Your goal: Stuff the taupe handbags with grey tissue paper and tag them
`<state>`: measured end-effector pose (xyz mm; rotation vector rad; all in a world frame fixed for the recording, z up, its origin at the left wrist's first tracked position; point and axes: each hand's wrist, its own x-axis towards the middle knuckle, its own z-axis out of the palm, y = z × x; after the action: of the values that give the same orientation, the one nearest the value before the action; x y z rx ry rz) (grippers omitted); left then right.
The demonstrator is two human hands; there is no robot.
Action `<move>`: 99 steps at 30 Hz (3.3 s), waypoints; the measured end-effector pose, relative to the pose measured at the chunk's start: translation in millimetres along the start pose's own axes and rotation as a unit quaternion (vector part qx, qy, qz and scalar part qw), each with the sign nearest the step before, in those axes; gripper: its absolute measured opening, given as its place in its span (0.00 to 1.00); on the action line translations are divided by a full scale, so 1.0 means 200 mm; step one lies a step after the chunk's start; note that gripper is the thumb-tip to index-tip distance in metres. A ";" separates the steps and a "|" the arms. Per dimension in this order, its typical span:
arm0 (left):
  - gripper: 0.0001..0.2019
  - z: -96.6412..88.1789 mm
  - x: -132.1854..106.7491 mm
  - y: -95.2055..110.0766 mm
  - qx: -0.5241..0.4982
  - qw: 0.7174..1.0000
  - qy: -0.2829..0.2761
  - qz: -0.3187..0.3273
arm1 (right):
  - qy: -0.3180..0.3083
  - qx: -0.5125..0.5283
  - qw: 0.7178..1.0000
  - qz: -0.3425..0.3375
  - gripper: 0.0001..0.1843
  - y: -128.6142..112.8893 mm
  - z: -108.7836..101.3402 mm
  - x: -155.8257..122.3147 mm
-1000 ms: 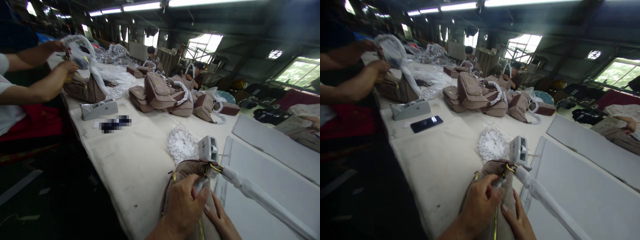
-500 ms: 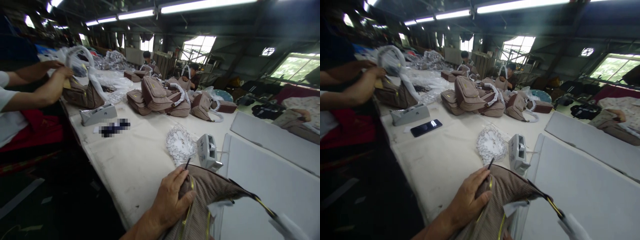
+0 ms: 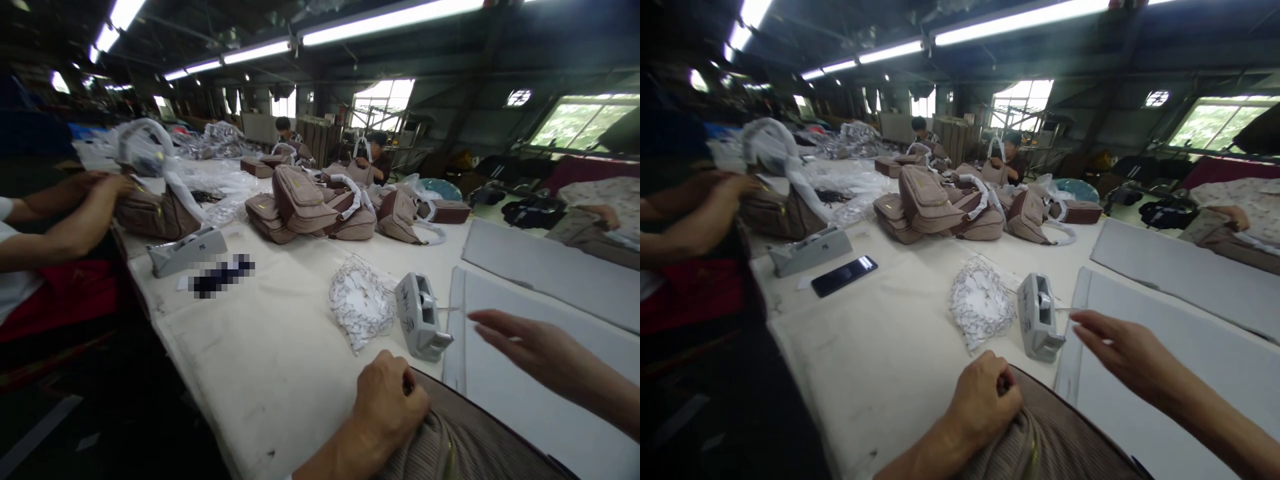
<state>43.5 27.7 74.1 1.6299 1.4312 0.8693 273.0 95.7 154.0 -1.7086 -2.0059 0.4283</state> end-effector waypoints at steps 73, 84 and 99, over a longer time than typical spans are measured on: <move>0.07 -0.10 -0.10 -0.22 -0.327 0.939 0.025 -0.103 | -0.176 -0.015 0.984 0.015 0.08 -0.08 1.04 0.50; 0.14 -0.10 -0.09 -0.21 -0.325 0.937 0.007 -0.130 | -0.148 0.327 0.913 0.193 0.07 -0.18 0.67 0.47; 0.14 -0.12 -0.11 -0.22 -0.359 0.925 0.007 -0.123 | -0.137 0.108 0.978 0.118 0.06 -0.20 0.88 0.50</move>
<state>-0.7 10.5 47.0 0.8732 1.0980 1.0878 132.6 197.0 40.7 -1.8336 -1.8557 0.9745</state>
